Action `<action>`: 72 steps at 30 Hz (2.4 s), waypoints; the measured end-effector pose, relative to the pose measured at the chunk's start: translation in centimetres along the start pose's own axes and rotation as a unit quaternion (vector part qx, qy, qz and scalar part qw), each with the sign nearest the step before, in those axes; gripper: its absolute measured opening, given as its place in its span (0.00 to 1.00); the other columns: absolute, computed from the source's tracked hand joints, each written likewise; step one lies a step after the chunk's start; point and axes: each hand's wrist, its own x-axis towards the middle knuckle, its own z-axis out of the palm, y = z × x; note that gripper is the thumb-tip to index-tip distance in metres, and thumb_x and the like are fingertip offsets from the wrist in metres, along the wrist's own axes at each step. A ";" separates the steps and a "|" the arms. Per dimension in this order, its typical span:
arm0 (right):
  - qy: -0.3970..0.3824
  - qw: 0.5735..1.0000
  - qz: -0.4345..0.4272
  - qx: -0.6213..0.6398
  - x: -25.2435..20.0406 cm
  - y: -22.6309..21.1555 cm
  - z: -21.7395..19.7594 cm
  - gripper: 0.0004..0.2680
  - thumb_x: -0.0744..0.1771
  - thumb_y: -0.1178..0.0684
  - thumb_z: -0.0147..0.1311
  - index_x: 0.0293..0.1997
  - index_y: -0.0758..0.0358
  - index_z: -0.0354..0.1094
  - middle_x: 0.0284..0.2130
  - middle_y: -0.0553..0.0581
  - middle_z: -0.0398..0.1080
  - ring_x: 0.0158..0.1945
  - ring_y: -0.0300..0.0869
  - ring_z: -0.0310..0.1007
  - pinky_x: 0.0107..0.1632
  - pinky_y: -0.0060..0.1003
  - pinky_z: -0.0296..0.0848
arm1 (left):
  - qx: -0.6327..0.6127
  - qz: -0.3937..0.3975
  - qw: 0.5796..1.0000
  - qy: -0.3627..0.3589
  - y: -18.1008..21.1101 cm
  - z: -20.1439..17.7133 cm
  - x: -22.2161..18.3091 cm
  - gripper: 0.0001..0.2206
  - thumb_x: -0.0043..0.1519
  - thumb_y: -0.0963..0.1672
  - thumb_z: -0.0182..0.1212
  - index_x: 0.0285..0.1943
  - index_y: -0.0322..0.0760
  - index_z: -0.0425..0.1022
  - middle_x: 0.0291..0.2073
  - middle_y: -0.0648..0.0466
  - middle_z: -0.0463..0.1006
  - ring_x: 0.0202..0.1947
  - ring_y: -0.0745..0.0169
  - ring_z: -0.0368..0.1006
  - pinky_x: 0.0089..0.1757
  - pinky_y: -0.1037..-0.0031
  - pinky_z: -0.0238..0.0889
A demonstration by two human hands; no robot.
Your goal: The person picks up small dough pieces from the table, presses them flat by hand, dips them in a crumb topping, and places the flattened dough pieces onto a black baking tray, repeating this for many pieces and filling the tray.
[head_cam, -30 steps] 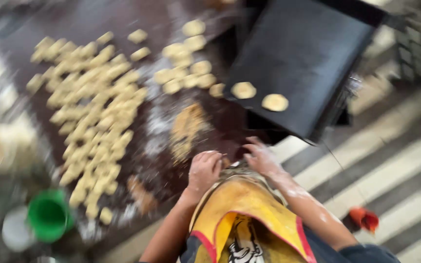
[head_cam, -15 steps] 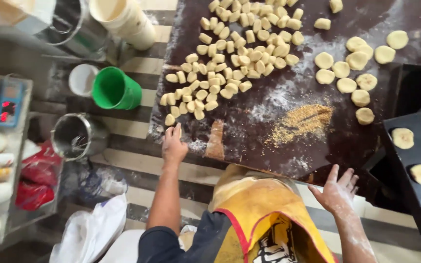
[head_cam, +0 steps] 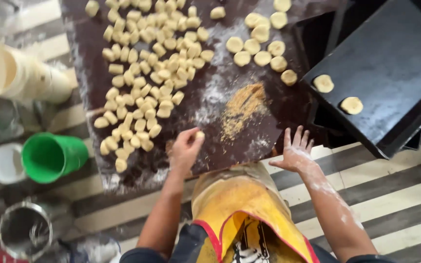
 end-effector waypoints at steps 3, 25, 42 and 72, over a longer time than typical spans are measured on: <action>-0.039 0.999 0.017 0.015 -0.7 0.0 1.0 0.56 0.54 0.21 0.65 0.79 0.61 0.21 0.74 0.80 0.18 0.76 0.73 0.16 0.72 0.70 0.30 | -0.026 0.089 0.995 -0.041 4.1 6.5 4.1 0.13 0.63 0.44 0.67 0.54 0.32 0.79 0.46 0.50 0.77 0.44 0.63 0.75 0.47 0.75 0.69; -0.037 0.999 0.010 0.025 0.4 -0.3 1.3 0.58 0.54 0.21 0.66 0.78 0.60 0.16 0.73 0.80 0.11 0.75 0.75 0.09 0.69 0.74 0.22 | 0.315 0.150 0.937 0.024 0.4 2.3 3.1 0.31 0.69 0.59 0.46 0.69 0.34 0.68 0.60 0.42 0.72 0.63 0.42 0.66 0.61 0.53 0.55; 0.042 0.998 0.024 0.030 -0.1 -0.2 2.6 0.57 0.52 0.22 0.65 0.80 0.57 0.20 0.75 0.77 0.17 0.77 0.74 0.15 0.71 0.75 0.26 | 0.448 0.179 0.875 0.036 -3.1 5.8 8.3 0.35 0.70 0.61 0.39 0.77 0.36 0.61 0.77 0.42 0.53 0.76 0.41 0.42 0.68 0.42 0.28; 0.219 0.961 -0.089 0.141 -1.2 2.2 1.8 0.38 0.62 0.33 0.57 0.78 0.54 0.40 0.76 0.75 0.31 0.78 0.74 0.21 0.70 0.77 0.25 | 0.070 0.464 0.852 -0.231 29.7 34.6 -4.5 0.08 0.62 0.41 0.66 0.49 0.38 0.78 0.41 0.51 0.81 0.46 0.51 0.77 0.49 0.63 0.69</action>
